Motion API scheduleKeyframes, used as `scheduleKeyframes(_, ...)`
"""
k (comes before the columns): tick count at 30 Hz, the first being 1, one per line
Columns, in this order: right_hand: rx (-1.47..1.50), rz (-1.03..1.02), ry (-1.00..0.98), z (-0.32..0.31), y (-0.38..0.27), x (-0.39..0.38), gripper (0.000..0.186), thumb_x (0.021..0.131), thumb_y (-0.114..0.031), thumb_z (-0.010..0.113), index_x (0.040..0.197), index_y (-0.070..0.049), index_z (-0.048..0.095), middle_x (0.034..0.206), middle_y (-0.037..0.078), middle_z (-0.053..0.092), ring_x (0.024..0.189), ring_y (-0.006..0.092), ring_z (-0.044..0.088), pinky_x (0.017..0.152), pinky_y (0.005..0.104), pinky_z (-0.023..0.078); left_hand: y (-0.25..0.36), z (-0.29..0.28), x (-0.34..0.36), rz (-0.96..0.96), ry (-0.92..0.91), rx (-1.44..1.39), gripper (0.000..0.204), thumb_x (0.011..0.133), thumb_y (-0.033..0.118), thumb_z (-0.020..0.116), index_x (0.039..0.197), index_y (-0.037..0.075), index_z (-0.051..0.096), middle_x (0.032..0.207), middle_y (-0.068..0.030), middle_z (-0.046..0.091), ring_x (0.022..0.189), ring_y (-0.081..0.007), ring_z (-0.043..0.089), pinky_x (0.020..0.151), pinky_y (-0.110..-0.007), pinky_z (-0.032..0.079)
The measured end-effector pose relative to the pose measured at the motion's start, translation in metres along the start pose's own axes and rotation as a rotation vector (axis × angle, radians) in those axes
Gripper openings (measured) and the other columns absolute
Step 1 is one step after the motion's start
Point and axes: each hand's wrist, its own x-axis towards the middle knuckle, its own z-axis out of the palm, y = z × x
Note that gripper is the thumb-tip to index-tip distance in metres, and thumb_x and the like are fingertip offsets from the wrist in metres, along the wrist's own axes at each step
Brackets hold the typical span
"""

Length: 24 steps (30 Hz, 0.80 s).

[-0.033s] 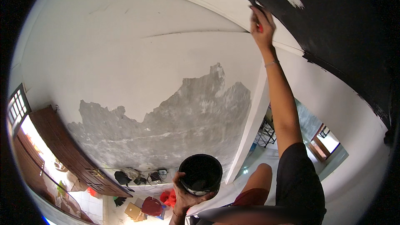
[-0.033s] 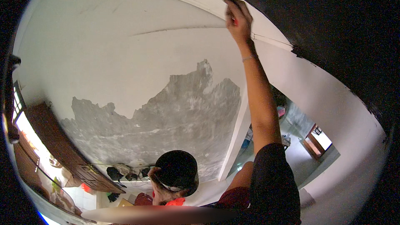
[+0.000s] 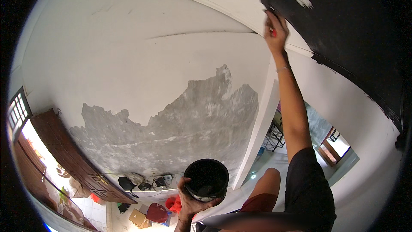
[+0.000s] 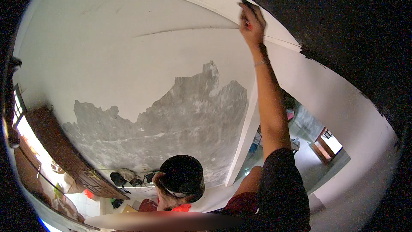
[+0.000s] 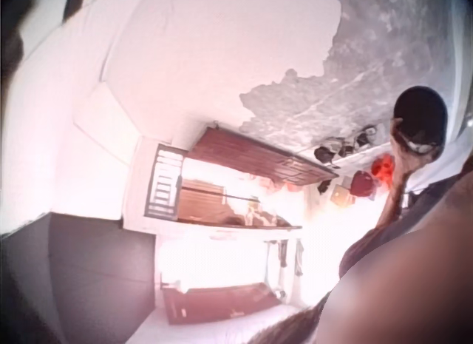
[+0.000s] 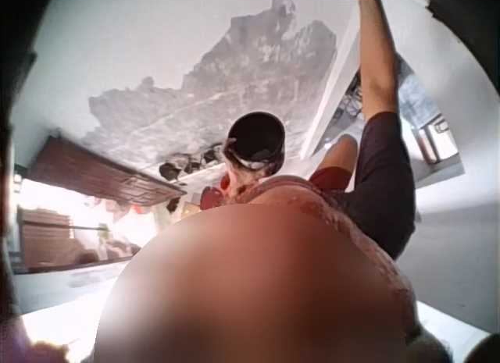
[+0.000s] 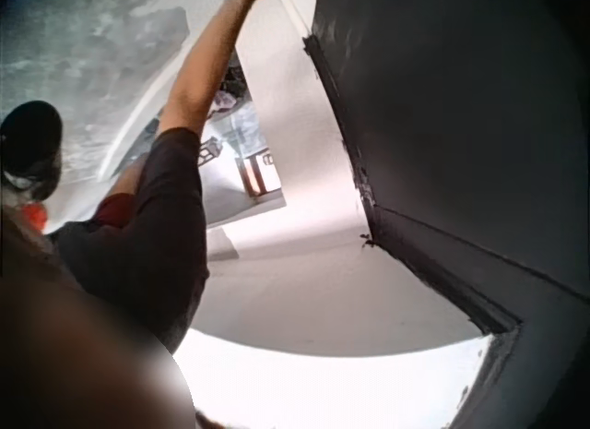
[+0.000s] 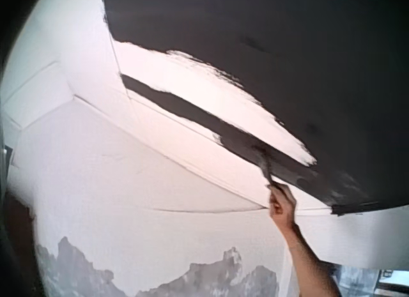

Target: The person paints the ceiling with black paint using a brush. They repeatedly dip the brush into a paint can held in the other hand and apply paint to the ceiling surface while standing on a ladder.

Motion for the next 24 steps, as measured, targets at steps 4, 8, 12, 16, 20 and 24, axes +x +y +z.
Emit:
scheduleKeyframes(4, -0.17, 0.081, 0.091, -0.064, 0.039, -0.068, 0.042, 0.086, 0.012, 0.059, 0.123, -0.004, 0.07, 0.108, 0.015, 0.068, 0.09, 0.0233, 0.065, 0.065, 0.0279, 0.054, -0.004, -0.005, -0.006, -0.015, 0.006, 0.091, 0.119, 0.048, 0.048, 0.1, 0.135, 0.009, 0.028, 0.128, -0.0185, 0.04, 0.12, -0.0325, 0.049, 0.097, -0.046, 0.045)
scheduleKeyframes(8, -0.283, 0.245, 0.234, -0.108, 0.052, -0.13, 0.028, 0.09, 0.003, 0.06, 0.116, 0.001, 0.07, 0.099, 0.016, 0.068, 0.089, 0.0278, 0.067, 0.076, 0.0358, 0.056, -0.006, -0.007, -0.01, -0.011, 0.002, 0.042, 0.118, 0.048, 0.048, 0.099, 0.135, 0.01, 0.028, 0.128, -0.0184, 0.04, 0.12, -0.0327, 0.049, 0.097, -0.047, 0.045)
scheduleKeyframes(12, -0.356, 0.335, 0.26, -0.148, 0.015, -0.167, 0.024, 0.093, -0.006, 0.066, 0.114, 0.005, 0.068, 0.095, 0.016, 0.069, 0.079, 0.0258, 0.068, 0.075, 0.0336, 0.056, -0.009, -0.01, -0.015, -0.039, -0.01, 0.046, 0.117, 0.047, 0.048, 0.099, 0.133, 0.011, 0.029, 0.131, -0.0194, 0.039, 0.12, -0.0336, 0.049, 0.097, -0.047, 0.044)
scheduleKeyframes(16, 0.201, 0.879, 0.387, -0.165, -0.091, -0.195, 0.021, 0.093, -0.009, 0.07, 0.113, -0.002, 0.069, 0.096, 0.009, 0.071, 0.077, 0.0147, 0.068, 0.063, 0.0241, 0.049, -0.02, -0.003, -0.008, 0.071, 0.015, 0.094, 0.115, 0.047, 0.046, 0.1, 0.133, 0.012, 0.03, 0.133, -0.0207, 0.041, 0.122, -0.0349, 0.05, 0.098, -0.048, 0.045)
scheduleKeyframes(20, 0.438, 1.365, 0.345, -0.175, -0.194, -0.192, 0.023, 0.093, -0.025, 0.071, 0.106, -0.007, 0.065, 0.089, 0.005, 0.07, 0.065, 0.0121, 0.064, 0.053, 0.0245, 0.042, -0.03, 0.013, 0.013, 0.128, 0.013, -0.137, 0.108, 0.051, 0.039, 0.1, 0.134, 0.017, 0.035, 0.136, -0.0254, 0.048, 0.126, -0.0403, 0.053, 0.1, -0.051, 0.048)
scheduleKeyframes(24, 0.517, 1.596, 0.001, -0.173, -0.259, -0.171, 0.022, 0.093, -0.029, 0.07, 0.1, -0.01, 0.061, 0.083, 0.001, 0.063, 0.059, 0.0115, 0.06, 0.048, 0.0252, 0.039, -0.029, 0.023, 0.032, 0.159, -0.028, -0.2, 0.109, 0.051, 0.038, 0.1, 0.136, 0.019, 0.034, 0.142, -0.0296, 0.043, 0.128, -0.0457, 0.051, 0.102, -0.056, 0.046)
